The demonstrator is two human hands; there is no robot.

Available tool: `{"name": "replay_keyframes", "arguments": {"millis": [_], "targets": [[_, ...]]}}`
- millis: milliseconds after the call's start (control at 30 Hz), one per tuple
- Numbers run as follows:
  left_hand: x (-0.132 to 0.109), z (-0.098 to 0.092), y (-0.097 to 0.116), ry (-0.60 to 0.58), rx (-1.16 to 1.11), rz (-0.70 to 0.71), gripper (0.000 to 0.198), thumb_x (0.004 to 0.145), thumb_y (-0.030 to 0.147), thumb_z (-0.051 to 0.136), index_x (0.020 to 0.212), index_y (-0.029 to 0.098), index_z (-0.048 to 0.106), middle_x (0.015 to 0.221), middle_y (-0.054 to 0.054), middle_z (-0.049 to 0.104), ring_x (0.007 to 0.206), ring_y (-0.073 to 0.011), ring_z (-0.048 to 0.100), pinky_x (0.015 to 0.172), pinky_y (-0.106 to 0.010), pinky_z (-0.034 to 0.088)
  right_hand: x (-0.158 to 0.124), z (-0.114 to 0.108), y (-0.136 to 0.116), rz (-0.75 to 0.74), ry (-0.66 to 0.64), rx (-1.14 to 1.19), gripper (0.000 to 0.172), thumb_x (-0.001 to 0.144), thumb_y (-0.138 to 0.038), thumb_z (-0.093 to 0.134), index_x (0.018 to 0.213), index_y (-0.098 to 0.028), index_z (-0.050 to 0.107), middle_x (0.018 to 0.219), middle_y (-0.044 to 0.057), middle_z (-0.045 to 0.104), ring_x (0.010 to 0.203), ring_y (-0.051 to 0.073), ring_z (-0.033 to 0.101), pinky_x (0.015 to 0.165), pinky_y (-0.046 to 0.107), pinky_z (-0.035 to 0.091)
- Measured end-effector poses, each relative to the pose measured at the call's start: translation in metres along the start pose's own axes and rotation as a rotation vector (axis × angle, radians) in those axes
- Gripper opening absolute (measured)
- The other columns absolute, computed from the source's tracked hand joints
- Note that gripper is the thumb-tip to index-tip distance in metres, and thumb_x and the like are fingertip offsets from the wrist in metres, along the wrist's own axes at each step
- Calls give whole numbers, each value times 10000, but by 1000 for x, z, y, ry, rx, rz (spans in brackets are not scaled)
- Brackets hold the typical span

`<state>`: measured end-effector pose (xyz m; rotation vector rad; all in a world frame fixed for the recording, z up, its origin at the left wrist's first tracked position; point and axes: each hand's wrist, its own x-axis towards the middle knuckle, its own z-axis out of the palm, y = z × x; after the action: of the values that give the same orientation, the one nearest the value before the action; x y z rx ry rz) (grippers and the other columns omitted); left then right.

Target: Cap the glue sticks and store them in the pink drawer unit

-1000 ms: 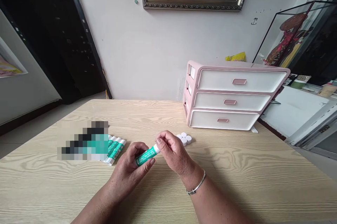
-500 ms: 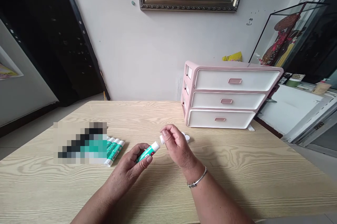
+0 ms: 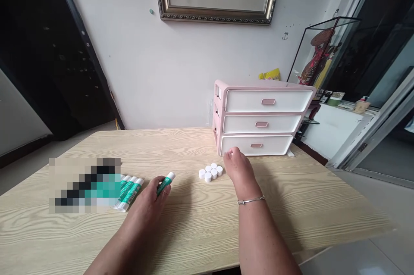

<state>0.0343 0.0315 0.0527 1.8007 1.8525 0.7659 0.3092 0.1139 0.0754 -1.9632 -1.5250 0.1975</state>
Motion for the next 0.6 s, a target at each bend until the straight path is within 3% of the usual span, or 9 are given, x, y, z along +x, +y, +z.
{"name": "replay_keyframes", "arguments": {"millis": [167, 333, 467, 600], "targets": [[2, 4, -3, 8, 159, -16, 352, 972, 374, 384, 1244, 198, 521, 1094, -119, 717, 975, -260, 674, 750, -317, 424, 2, 0, 15, 8, -187, -218, 263, 831, -230, 512, 1044, -196, 664, 1055, 116, 708, 924, 245, 643, 671, 288, 388], [5, 6, -7, -6, 193, -13, 338, 975, 353, 403, 1256, 199, 511, 1154, -119, 706, 1028, -252, 669, 782, -310, 425, 2, 10, 22, -39, -292, -241, 381, 751, -146, 571, 1116, -189, 671, 1153, 120, 699, 990, 238, 649, 722, 279, 411], [11, 17, -21, 26, 223, 21, 345, 972, 380, 418, 1261, 215, 513, 1142, -108, 706, 1031, -256, 667, 797, -313, 430, 4, 21, 27, -71, -355, -233, 526, 696, -194, 655, 1221, -184, 629, 1144, 123, 705, 988, 257, 654, 711, 278, 421], [17, 33, -35, 113, 317, 57, 366, 972, 370, 436, 1296, 220, 514, 1200, -115, 667, 1075, -240, 647, 858, -302, 426, 10, 34, 37, -113, -364, -203, 615, 706, -351, 703, 1290, -201, 579, 1158, 111, 699, 987, 258, 652, 724, 274, 432]]}}
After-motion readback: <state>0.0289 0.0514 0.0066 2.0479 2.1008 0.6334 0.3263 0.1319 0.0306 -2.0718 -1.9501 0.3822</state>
